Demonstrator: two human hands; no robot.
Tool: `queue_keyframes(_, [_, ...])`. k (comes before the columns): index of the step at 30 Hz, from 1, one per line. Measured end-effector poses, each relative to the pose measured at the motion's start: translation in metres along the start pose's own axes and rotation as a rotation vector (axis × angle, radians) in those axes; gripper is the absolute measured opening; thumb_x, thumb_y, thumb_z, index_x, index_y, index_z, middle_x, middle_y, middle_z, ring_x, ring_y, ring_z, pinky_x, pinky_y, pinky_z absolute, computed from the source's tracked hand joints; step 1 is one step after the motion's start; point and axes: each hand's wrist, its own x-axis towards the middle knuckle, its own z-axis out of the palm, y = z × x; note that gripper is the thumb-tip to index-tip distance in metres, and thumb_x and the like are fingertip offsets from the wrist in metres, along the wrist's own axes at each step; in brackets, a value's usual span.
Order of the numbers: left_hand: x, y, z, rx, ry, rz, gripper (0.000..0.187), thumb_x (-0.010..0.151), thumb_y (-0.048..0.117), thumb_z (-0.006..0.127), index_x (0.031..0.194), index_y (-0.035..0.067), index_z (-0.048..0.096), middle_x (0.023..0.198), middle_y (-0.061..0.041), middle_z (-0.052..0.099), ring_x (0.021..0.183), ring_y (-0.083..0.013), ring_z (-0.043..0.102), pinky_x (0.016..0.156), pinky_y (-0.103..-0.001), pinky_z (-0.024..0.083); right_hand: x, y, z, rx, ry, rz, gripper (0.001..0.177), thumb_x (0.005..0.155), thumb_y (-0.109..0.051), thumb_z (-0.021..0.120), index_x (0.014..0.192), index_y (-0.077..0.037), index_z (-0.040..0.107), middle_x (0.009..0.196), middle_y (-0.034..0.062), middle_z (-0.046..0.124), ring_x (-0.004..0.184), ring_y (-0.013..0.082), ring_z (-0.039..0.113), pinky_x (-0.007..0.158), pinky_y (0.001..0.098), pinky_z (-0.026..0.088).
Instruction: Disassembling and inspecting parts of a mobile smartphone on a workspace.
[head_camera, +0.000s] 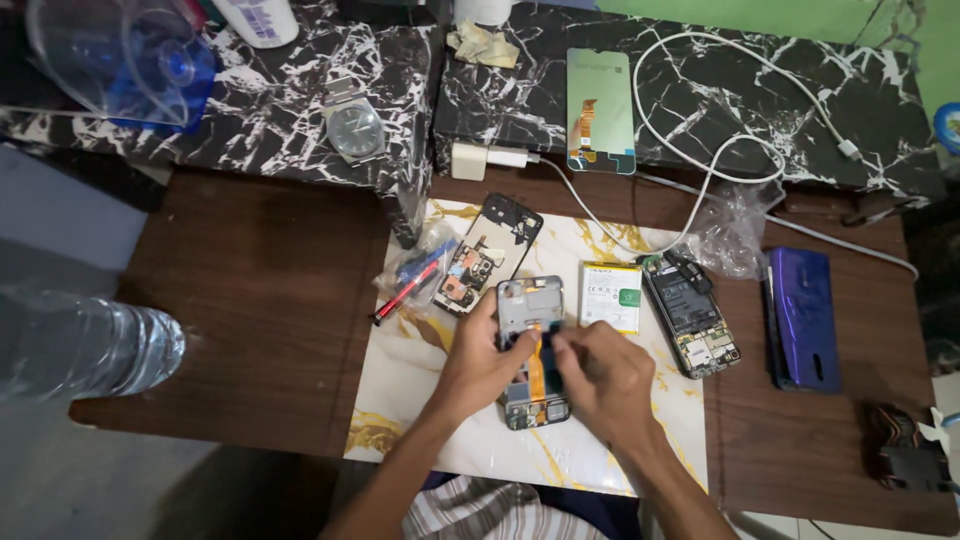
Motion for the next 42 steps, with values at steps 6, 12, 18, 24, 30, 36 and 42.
queue_keyframes(6, [0.003,-0.011,0.001,0.404,0.097,0.304,0.074,0.086,0.01,0.074,0.147,-0.002,0.034,0.105,-0.012,0.073,0.097,-0.0262,0.072,0.088,-0.037,0.056,0.036,-0.04,0.001,0.038,-0.006,-0.146,0.011,0.085,-0.001,0.075,0.097,-0.001,0.073,0.083,0.0095,0.067,0.07,0.0196,0.066,0.062,0.0324,0.052])
queue_keyframes(12, [0.012,-0.069,0.004,0.594,0.238,0.474,0.06,0.094,0.018,0.073,0.146,0.008,0.045,0.138,-0.017,0.057,0.131,-0.0297,0.057,0.108,-0.04,0.047,0.079,-0.064,0.057,-0.05,-0.411,-0.469,0.027,0.078,-0.01,0.075,0.105,-0.007,0.077,0.092,0.0098,0.065,0.092,0.0289,0.062,0.082,0.0431,0.053])
queue_keyframes(18, [0.007,-0.05,0.008,0.608,0.245,0.433,0.101,0.076,0.022,0.087,0.158,0.005,0.03,0.15,-0.027,0.043,0.138,-0.0408,0.038,0.115,-0.047,0.026,0.085,-0.064,0.131,-0.356,-0.442,-0.664,0.016,0.077,-0.017,0.07,0.09,-0.013,0.077,0.104,0.01,0.066,0.105,0.0322,0.06,0.091,0.0466,0.049])
queue_keyframes(24, [0.023,-0.072,0.008,0.33,0.16,0.413,0.103,0.077,0.019,0.081,0.16,0.003,0.023,0.154,-0.023,0.043,0.14,-0.0343,0.045,0.119,-0.041,0.033,0.088,-0.081,0.139,-0.486,-0.486,-0.731,0.021,0.076,-0.011,0.064,0.094,-0.008,0.074,0.103,0.015,0.063,0.104,0.0323,0.057,0.09,0.0397,0.05])
queue_keyframes(30, [0.018,-0.062,0.008,0.368,0.175,0.417,0.096,0.079,0.011,0.079,0.16,0.005,0.028,0.153,-0.02,0.044,0.141,-0.0312,0.043,0.12,-0.04,0.03,0.089,-0.091,0.117,-0.35,-0.489,-0.682,0.022,0.08,-0.008,0.063,0.101,-0.002,0.068,0.101,0.0134,0.062,0.106,0.0304,0.056,0.092,0.0402,0.05])
queue_keyframes(36, [0.013,-0.054,0.009,0.154,0.124,0.328,0.092,0.083,0.01,0.074,0.162,0.008,0.027,0.149,-0.017,0.042,0.136,-0.0252,0.042,0.117,-0.037,0.033,0.085,-0.098,0.09,-0.191,-0.446,-0.56,0.033,0.086,-0.004,0.059,0.118,0.002,0.064,0.1,0.0151,0.062,0.101,0.0316,0.061,0.09,0.0413,0.05])
queue_keyframes(42, [0.004,-0.01,0.0,0.419,0.172,0.363,0.073,0.084,0.009,0.078,0.147,0.003,0.039,0.131,-0.02,0.06,0.115,-0.0232,0.061,0.095,-0.039,0.05,0.07,-0.074,0.036,0.577,-0.285,-0.075,0.015,0.107,-0.015,0.046,0.12,-0.007,0.046,0.118,0.0239,0.07,0.095,0.0319,0.071,0.091,0.0421,0.057])
